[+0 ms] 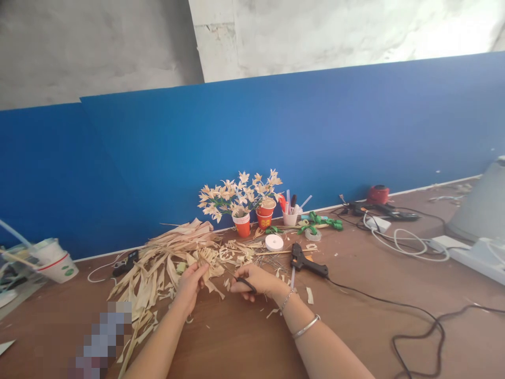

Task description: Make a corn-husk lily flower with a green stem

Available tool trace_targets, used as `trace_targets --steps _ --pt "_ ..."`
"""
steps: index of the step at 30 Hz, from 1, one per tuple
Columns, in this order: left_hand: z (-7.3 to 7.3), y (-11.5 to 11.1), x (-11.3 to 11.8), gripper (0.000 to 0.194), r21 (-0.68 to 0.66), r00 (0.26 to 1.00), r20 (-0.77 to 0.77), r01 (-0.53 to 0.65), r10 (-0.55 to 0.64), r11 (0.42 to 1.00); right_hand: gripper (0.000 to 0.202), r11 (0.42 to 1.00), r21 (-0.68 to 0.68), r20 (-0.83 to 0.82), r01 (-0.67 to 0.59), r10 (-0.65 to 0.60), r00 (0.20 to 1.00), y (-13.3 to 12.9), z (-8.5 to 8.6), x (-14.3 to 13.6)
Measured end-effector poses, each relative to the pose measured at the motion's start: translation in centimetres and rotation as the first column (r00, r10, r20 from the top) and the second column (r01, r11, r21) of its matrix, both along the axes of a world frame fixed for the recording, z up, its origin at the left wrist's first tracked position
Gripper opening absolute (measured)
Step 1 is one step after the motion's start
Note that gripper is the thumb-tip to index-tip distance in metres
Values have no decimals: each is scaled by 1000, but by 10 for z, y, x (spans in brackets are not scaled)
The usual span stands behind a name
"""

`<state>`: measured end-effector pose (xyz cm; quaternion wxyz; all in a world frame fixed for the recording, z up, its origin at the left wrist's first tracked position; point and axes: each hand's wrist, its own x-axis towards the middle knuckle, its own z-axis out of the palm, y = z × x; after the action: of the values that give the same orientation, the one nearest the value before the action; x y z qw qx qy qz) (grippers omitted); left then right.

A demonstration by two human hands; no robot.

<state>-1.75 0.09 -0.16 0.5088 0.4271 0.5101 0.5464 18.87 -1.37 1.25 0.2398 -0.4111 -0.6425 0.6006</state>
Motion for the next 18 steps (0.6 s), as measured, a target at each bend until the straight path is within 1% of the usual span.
trace_targets --steps 2,4,5,7,10,14,16,18 --pt "1 -1 3 27 2 1000 14 5 -5 1000 32 993 28 -129 118 -113 985 -1 -1 -8" --pt "2 -4 8 27 5 999 30 24 -24 1000 40 964 45 -263 261 -241 934 -1 -3 -19" --pt "3 -6 11 28 6 998 40 40 -40 999 44 949 43 -315 314 -285 905 -2 -5 -24" --pt "6 -10 16 28 15 997 42 57 -58 998 48 929 26 -385 369 -331 862 -3 -9 -33" --pt "10 -15 23 30 19 996 17 83 -84 996 46 918 27 -440 395 -344 830 -4 -13 -42" --pt "9 -17 26 30 21 993 -12 119 -119 993 36 919 66 -439 390 -324 838 -2 -17 -45" --pt "9 -15 24 30 27 996 -17 94 -93 995 33 925 79 -419 372 -308 854 1 -20 -42" --pt "9 -14 21 29 40 1000 -10 22 -22 999 30 932 102 -388 348 -284 877 5 -24 -38"
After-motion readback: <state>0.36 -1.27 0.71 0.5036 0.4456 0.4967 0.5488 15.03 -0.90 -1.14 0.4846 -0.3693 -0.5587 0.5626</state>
